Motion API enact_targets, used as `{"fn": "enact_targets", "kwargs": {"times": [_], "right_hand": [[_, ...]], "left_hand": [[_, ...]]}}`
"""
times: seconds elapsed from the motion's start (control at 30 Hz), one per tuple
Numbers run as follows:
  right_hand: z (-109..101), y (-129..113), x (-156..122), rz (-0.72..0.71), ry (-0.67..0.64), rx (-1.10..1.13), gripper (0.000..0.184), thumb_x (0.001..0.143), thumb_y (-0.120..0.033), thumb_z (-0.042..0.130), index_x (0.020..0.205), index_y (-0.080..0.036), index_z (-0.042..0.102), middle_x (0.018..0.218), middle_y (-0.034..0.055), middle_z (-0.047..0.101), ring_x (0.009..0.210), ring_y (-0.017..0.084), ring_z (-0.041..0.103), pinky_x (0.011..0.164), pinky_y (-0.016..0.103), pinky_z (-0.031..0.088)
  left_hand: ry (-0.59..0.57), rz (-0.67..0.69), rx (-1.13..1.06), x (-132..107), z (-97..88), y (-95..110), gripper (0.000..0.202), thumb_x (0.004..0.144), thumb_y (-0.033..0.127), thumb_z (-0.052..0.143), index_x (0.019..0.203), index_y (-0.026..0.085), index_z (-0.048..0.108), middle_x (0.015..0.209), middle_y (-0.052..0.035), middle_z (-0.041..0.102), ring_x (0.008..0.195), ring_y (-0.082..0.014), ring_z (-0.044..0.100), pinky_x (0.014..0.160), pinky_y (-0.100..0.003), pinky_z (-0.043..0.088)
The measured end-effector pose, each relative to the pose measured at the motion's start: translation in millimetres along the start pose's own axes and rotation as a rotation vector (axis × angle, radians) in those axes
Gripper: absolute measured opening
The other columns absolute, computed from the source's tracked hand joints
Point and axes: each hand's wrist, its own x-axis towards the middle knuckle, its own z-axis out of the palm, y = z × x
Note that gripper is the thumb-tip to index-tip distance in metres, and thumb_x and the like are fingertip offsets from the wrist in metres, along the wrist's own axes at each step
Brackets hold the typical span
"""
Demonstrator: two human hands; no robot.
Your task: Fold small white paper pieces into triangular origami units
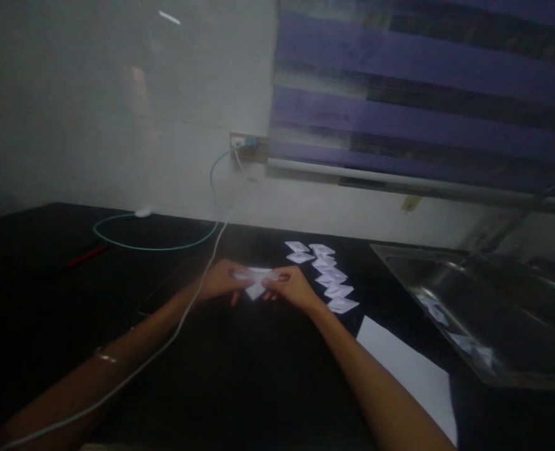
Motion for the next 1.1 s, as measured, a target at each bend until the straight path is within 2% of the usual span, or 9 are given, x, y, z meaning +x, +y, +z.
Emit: {"fn": "enact_targets", "kwargs": {"times": [0.2,0.33,0.47,0.63,0.73,0.87,0.97,1.1], "right_hand": [[-0.3,2.1,1.1,-0.030,0.033,-0.019,0.032,0.074,-0.044,0.071,0.083,-0.013,0.067,0.061,0.0029,0.067,0.052,0.013,0.061,0.051,0.023,0.046],[-3.9,3.6,2.4,-0.040,0.056,0.001,0.032,0.075,-0.044,0.071,0.085,-0.013,0.067,0.060,0.0026,0.066,0.052,0.013,0.062,0.051,0.023,0.046],[-4.9,3.2,2.7,-0.044,0.052,0.004,0.033,0.075,-0.045,0.070,0.083,-0.013,0.068,0.058,0.0030,0.066,0.051,0.013,0.061,0.051,0.023,0.046],[-5.3,0.5,2.8,-0.033,0.060,0.023,0.037,0.076,-0.044,0.070,0.093,-0.011,0.070,0.061,0.0046,0.067,0.053,0.013,0.062,0.051,0.023,0.045],[-4.5,-3.3,0.6,-0.034,0.053,0.062,0.041,0.075,-0.041,0.072,0.104,-0.011,0.068,0.070,0.0065,0.070,0.058,0.014,0.064,0.053,0.023,0.047],[-2.6,-10.2,-3.6,-0.002,-0.049,0.119,0.047,0.078,-0.042,0.068,0.115,-0.013,0.063,0.082,0.0096,0.071,0.069,0.017,0.068,0.059,0.025,0.051],[-1.7,-13.0,-4.5,-0.002,-0.093,0.083,0.046,0.080,-0.043,0.066,0.113,-0.012,0.064,0.079,0.0089,0.071,0.067,0.016,0.067,0.057,0.024,0.050],[-1.2,-11.7,-3.3,-0.056,-0.038,-0.017,0.042,0.080,-0.043,0.065,0.108,-0.012,0.067,0.071,0.0063,0.069,0.059,0.014,0.065,0.053,0.023,0.048]], "left_hand": [[-0.005,0.030,0.009,-1.5,1.7,6.4,0.039,0.084,0.043,0.061,0.102,0.009,0.070,0.067,-0.0064,0.069,0.045,-0.0116,0.062,0.041,-0.017,0.036],[0.007,0.022,-0.032,-2.3,1.6,8.6,0.050,0.085,0.046,0.059,0.117,0.008,0.064,0.058,-0.0051,0.067,0.042,-0.0116,0.060,0.039,-0.016,0.028],[-0.009,0.039,-0.067,-2.2,0.1,5.5,0.053,0.087,0.046,0.058,0.123,0.008,0.061,0.053,-0.0052,0.065,0.043,-0.0124,0.061,0.039,-0.016,0.027],[-0.024,0.045,-0.108,-2.3,-0.7,2.9,0.057,0.089,0.046,0.055,0.130,0.007,0.055,0.052,-0.0058,0.063,0.041,-0.0115,0.058,0.038,-0.016,0.024],[0.020,0.046,-0.108,-1.3,-0.5,0.8,0.057,0.087,0.046,0.056,0.129,0.007,0.055,0.055,-0.0067,0.065,0.042,-0.0115,0.059,0.038,-0.016,0.027],[0.119,0.016,-0.127,-0.4,1.9,2.1,0.051,0.083,0.044,0.063,0.118,0.006,0.061,0.061,-0.0067,0.066,0.043,-0.0117,0.060,0.038,-0.016,0.033],[0.146,0.012,-0.147,-0.3,5.7,6.5,0.043,0.079,0.039,0.069,0.105,0.006,0.066,0.070,-0.0072,0.069,0.047,-0.0121,0.062,0.043,-0.019,0.043],[0.150,0.034,-0.147,0.9,10.5,8.0,0.039,0.074,0.036,0.073,0.101,0.009,0.067,0.073,-0.0051,0.069,0.046,-0.0115,0.061,0.045,-0.022,0.048]]}}
